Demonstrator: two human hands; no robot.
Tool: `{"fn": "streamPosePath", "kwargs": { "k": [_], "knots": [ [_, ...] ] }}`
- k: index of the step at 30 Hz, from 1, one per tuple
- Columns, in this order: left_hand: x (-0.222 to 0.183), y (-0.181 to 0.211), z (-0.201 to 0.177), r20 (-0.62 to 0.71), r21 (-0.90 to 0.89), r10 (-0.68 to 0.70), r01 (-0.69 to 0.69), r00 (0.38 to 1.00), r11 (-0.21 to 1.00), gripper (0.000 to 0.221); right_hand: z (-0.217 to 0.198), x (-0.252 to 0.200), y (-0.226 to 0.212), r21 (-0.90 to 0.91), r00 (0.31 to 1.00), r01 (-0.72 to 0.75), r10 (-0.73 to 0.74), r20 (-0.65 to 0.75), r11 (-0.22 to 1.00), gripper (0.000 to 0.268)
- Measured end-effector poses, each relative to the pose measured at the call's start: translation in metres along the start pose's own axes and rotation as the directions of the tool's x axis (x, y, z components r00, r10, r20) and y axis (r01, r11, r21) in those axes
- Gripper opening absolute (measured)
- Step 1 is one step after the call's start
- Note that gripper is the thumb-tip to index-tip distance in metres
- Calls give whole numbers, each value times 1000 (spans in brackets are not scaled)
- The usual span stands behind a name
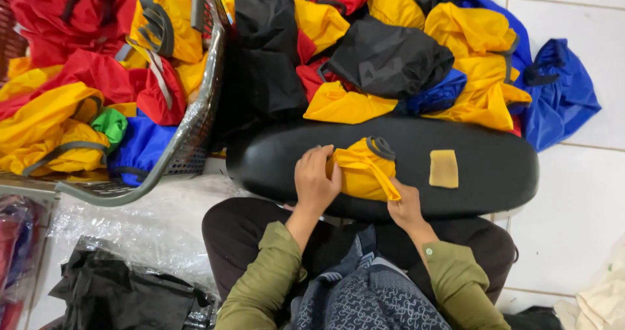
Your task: Folding fabric covers, placing them into plastic bags, and trimming loose threads with scissors
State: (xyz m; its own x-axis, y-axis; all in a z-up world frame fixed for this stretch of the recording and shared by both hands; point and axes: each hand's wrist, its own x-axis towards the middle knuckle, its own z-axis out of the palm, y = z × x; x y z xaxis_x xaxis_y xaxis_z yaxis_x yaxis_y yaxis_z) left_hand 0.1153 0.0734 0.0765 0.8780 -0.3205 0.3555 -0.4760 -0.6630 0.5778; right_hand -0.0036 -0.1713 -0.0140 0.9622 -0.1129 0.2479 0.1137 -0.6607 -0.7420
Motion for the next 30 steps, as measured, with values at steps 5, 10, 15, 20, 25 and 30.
{"fn": "streamPosePath", "kwargs": {
  "k": [5,10,15,20,25,30],
  "knots": [
    [-3,50,13,-196,24,475,-480,858,877,46,-9,20,-30,143,901,-433,426,78,890,39],
    [-3,36,27,128,-16,350,-351,928,936,52,-31,38,-67,78,959,-280,274,77,957,55],
    [-2,27,35,189,-20,212,-212,959,977,54,-18,26,-44,-150,972,-232,224,-73,961,61],
    [-15,11,64,156,-75,131,-120,979,990,45,-28,39,-92,-624,905,91,-327,-273,776,48],
    [-8,14,56,233,-194,88,-42,968,980,31,-14,70,-101,-514,862,467,-501,81,720,52],
    [-13,1,63,274,-205,72,-15,959,979,18,6,73,-67,-379,907,419,-361,217,825,69]
  ]
}}
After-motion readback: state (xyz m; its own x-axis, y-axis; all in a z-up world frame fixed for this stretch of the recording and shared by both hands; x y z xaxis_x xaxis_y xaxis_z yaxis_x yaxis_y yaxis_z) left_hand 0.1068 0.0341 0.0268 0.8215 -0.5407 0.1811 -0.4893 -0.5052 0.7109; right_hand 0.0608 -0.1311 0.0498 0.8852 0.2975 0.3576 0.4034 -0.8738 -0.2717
